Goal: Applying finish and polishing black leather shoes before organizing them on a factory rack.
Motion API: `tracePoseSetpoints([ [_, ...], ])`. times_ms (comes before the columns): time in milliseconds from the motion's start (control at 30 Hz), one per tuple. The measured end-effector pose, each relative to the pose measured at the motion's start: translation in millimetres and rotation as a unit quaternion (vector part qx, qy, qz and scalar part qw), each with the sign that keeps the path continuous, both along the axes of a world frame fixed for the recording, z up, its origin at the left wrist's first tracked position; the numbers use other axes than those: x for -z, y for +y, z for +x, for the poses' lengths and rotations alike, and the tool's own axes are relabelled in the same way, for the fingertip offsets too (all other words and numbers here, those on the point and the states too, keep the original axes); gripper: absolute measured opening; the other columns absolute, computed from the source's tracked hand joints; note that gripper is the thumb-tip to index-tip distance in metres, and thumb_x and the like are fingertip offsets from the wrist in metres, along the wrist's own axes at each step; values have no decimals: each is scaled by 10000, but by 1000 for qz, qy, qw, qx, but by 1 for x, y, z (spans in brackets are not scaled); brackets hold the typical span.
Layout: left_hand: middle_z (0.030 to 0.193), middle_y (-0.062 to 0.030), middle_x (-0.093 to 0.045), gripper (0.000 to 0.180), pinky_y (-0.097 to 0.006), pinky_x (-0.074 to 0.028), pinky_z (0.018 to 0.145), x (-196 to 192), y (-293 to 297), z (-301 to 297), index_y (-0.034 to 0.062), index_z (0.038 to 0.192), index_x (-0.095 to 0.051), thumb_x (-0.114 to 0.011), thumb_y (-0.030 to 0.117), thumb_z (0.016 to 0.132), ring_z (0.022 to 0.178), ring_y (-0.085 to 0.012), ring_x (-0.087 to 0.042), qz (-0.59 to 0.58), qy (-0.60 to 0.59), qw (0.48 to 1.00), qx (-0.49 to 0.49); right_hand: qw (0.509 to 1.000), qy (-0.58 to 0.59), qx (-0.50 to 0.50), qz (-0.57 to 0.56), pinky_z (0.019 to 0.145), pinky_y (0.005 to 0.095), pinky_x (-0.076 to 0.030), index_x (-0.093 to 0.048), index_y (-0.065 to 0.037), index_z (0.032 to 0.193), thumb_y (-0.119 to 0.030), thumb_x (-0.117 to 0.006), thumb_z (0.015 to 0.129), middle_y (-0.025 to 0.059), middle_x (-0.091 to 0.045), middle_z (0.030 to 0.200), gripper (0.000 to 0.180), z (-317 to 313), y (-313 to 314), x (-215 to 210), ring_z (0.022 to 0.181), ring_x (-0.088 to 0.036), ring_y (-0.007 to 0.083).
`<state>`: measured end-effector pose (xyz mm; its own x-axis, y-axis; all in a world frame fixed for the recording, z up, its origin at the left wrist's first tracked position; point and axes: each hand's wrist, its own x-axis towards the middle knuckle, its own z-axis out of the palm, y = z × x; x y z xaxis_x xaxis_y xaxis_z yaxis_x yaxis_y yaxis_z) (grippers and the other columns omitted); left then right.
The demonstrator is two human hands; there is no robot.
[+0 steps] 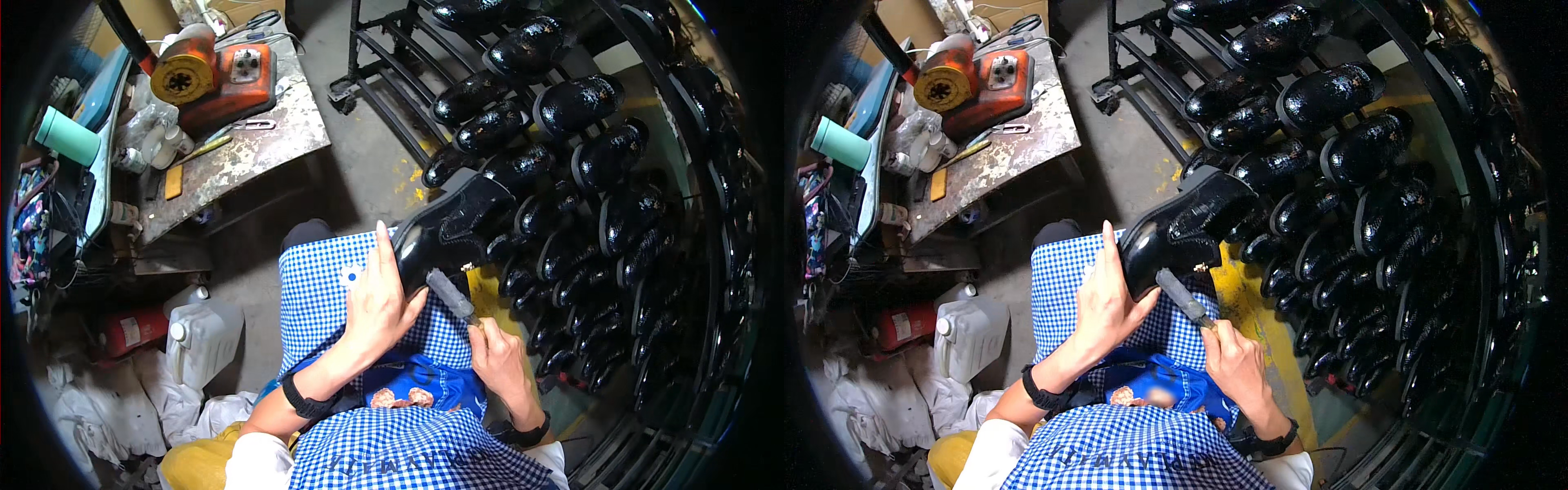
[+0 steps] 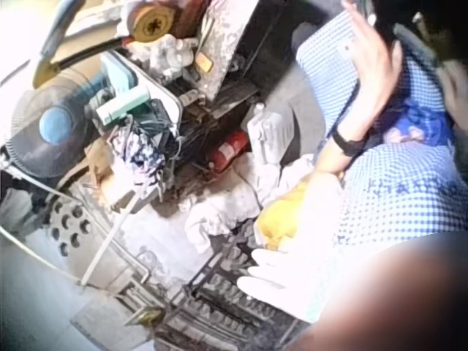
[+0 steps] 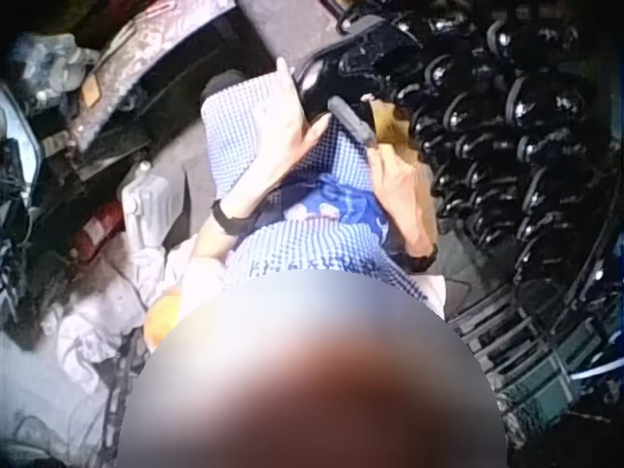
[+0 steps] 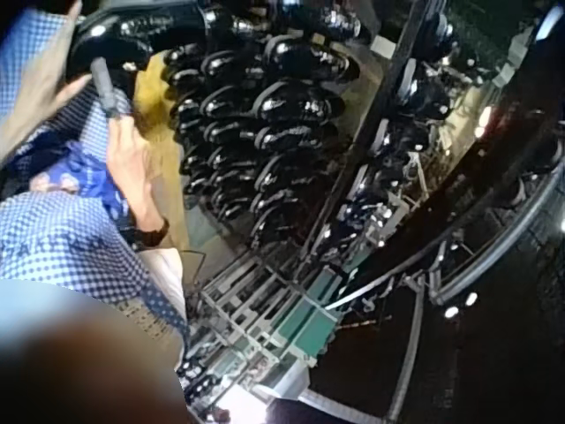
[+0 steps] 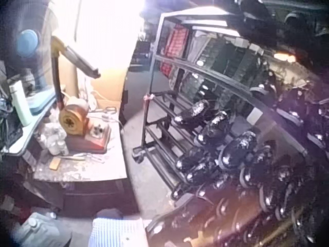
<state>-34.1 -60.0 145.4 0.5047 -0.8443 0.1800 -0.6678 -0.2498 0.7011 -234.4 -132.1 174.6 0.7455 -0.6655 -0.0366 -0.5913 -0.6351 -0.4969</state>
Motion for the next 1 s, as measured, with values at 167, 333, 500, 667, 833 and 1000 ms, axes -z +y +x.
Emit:
tracePoseSetpoints([
  [167, 1061, -273, -510, 1028, -398, -501, 703, -3, -1, -3, -107, 1391, -105, -759, 198, 659, 809, -377, -585, 10, 7, 1000, 27, 984, 4, 151, -91, 480, 418, -468, -540, -25, 816, -152, -569, 873, 175, -574, 615, 143, 5, -10, 7, 542, -597, 345],
  [333, 1112, -271, -466, 1005, -388, -497, 705, -4, 0, -1, -119, 1388, -97, -741, 163, 670, 862, -376, -567, 26, 28, 999, 20, 992, 11, 125, -17, 457, 424, -449, -511, -28, 788, -159, -569, 877, 191, -561, 596, 169, 23, -10, 6, 539, -595, 357],
  [500, 1122, -278, -464, 1016, -385, -494, 728, -5, 3, -2, -121, 1387, -90, -747, 164, 666, 881, -382, -563, 19, 30, 999, 25, 987, -27, -2, 157, 488, 425, -460, -521, -7, 823, -156, -570, 874, 209, -578, 635, 165, 32, -8, 2, 591, -603, 383],
  [667, 1079, -273, -483, 1026, -390, -499, 728, -3, 2, -3, -121, 1386, -89, -756, 177, 666, 875, -379, -568, 3, 11, 1000, 26, 993, -41, 113, 12, 489, 441, -460, -522, -23, 805, -144, -568, 871, 208, -577, 634, 145, 30, -12, 10, 592, -597, 390],
  [833, 1086, -282, -505, 1034, -417, -507, 682, 3, 1, 4, -127, 1383, -93, -749, 244, 675, 828, -385, -588, 12, 18, 1000, -13, 985, -32, 162, -46, 452, 425, -436, -526, -21, 803, -158, -544, 895, 200, -548, 590, 165, 19, -30, -2, 535, -582, 368],
  [1000, 1089, -292, -505, 1017, -418, -507, 687, 5, 3, 2, -130, 1380, -107, -743, 242, 679, 817, -391, -592, 25, 45, 999, -9, 986, -15, 163, 1, 439, 399, -436, -527, -20, 814, -148, -527, 903, 178, -536, 569, 155, 5, -29, -11, 506, -588, 327],
])
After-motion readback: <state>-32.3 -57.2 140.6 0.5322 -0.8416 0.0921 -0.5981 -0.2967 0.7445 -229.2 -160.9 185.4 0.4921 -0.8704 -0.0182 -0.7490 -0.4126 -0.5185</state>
